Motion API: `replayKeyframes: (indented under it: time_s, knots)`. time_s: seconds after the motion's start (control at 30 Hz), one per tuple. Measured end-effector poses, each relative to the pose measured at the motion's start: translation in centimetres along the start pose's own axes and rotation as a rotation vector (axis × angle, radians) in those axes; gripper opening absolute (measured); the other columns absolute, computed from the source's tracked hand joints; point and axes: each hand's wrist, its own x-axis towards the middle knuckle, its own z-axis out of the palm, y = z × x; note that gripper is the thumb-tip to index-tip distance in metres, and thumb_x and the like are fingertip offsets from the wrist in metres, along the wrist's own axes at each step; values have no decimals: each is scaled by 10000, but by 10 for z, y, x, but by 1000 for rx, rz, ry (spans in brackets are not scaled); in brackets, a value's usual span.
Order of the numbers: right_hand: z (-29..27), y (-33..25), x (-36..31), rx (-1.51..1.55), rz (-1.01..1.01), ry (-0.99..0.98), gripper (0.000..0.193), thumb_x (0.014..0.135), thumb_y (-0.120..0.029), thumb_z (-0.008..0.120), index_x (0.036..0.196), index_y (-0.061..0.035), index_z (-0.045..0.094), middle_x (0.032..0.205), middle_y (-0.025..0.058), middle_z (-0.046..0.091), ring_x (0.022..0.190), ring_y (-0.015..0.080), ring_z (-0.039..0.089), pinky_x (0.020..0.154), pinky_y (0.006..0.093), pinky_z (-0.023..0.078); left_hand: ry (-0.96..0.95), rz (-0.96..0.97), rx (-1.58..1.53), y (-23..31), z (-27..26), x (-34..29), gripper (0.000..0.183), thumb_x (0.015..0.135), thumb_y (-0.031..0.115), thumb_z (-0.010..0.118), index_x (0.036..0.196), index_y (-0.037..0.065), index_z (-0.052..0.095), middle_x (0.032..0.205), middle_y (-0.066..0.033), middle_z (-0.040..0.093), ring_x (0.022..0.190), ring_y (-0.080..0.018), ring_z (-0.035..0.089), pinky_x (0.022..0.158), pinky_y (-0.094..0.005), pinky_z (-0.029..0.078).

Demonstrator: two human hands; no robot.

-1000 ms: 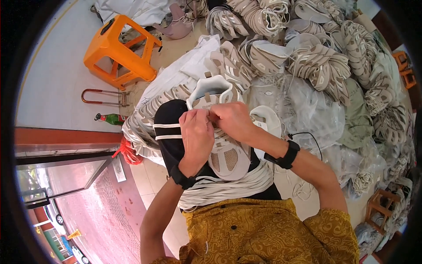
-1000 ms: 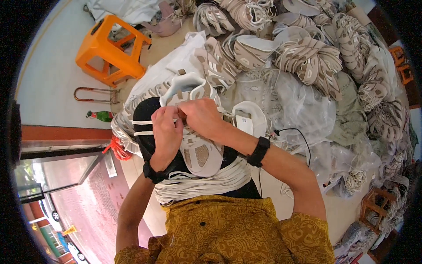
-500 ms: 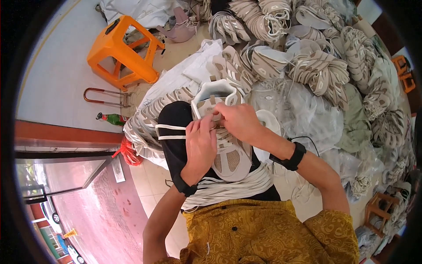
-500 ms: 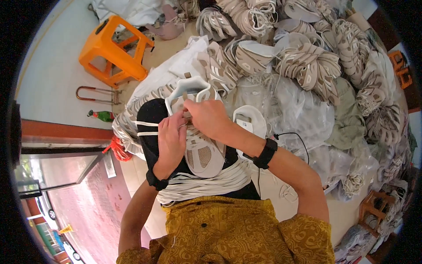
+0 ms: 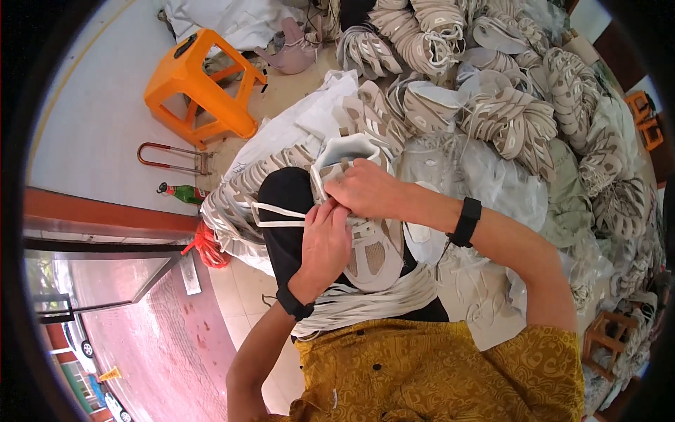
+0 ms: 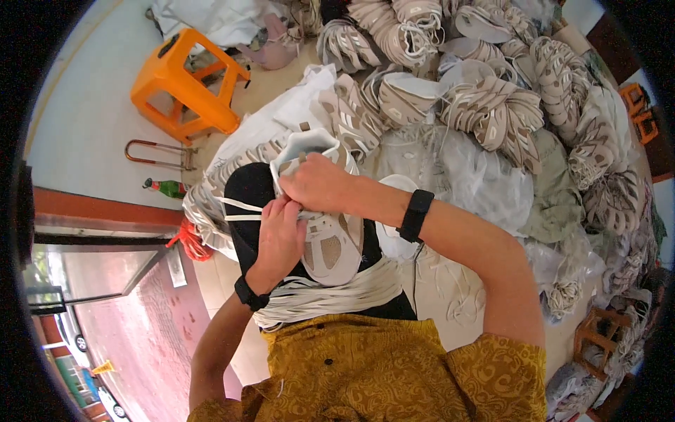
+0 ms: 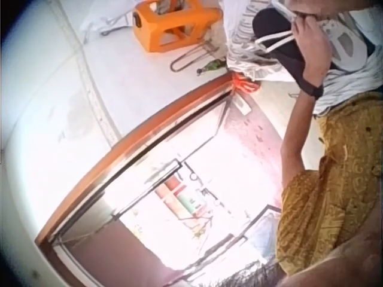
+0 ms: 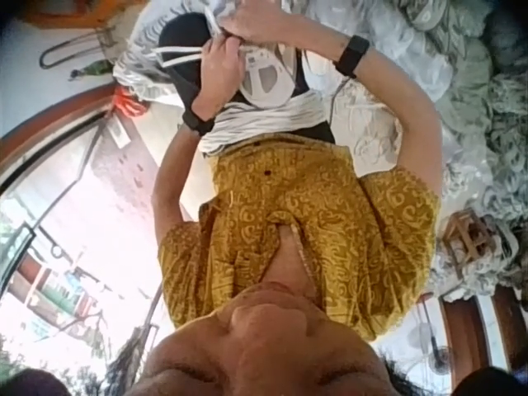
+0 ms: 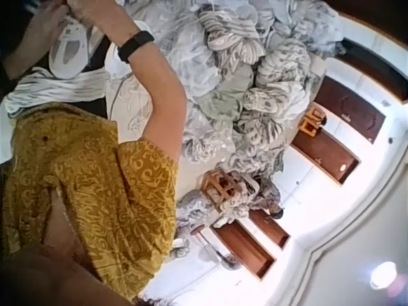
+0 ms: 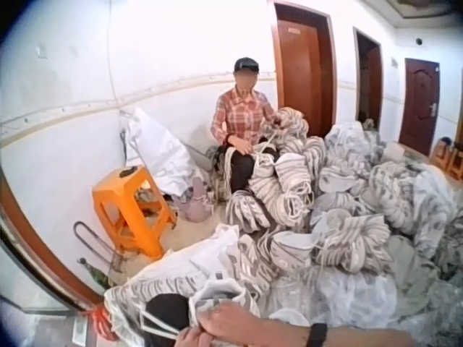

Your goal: The recorder is lacing a shoe while sitting on the floor surrounded by shoe components.

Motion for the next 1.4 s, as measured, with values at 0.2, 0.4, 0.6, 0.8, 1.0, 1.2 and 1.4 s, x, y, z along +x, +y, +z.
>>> replayKeyframes:
  time_s: [0.2, 0.4, 0.6, 0.8, 1.0, 1.2, 1.4]
  knots:
    - [-20, -13, -1, -220, -100, -80, 109, 654, -148, 562, 678, -64, 495, 537, 50, 546, 527, 219, 554, 558, 340, 374, -18, -5, 13, 5, 2, 0, 269, 694, 6, 528, 957, -31, 484, 982, -186, 521, 991, -307, 463, 877, -424, 329]
    - [-36, -6, -8, -304, -137, -147, 73, 631, -132, 557, 649, -66, 535, 538, 43, 549, 526, 189, 563, 550, 326, 396, 13, 95, 136, 7, 0, -4, 251, 699, 32, 511, 939, -37, 486, 933, -178, 541, 977, -300, 473, 868, -411, 340]
    - [-40, 15, -28, -206, 20, -56, 68, 611, -97, 565, 673, -69, 563, 601, 45, 560, 594, 208, 572, 552, 336, 419, -152, -13, 29, 13, -14, 6, 264, 698, 28, 523, 958, -9, 492, 951, -147, 544, 898, -291, 517, 765, -365, 414]
    - [-24, 14, -30, -148, 49, 7, 161, 611, -77, 565, 759, -110, 619, 616, 35, 553, 640, 205, 570, 569, 339, 433, -3, -144, -122, -20, -12, 35, 143, 684, 2, 513, 824, 26, 525, 697, -138, 519, 606, -299, 550, 533, -373, 453]
    - [-21, 16, -34, -156, 63, 47, 130, 629, -105, 560, 739, -114, 627, 634, 26, 554, 684, 191, 562, 598, 325, 427, -105, 164, 325, -11, -12, 51, 42, 650, 67, 531, 681, 40, 540, 696, -97, 503, 710, -243, 511, 615, -336, 425]
    - [-23, 15, -34, -207, -21, 40, 96, 632, -126, 551, 702, -102, 614, 641, 17, 547, 681, 175, 539, 620, 307, 417, -145, 456, 453, -21, -11, 57, 66, 616, 93, 526, 639, 32, 533, 691, -79, 485, 764, -223, 469, 711, -326, 379]
    - [-17, 19, -37, -203, -42, 150, 78, 633, -146, 554, 684, -96, 582, 624, 14, 527, 650, 174, 528, 590, 303, 413, -238, 554, 400, -25, -13, 66, 70, 621, 91, 519, 638, 25, 535, 686, -78, 486, 751, -217, 465, 712, -315, 368]
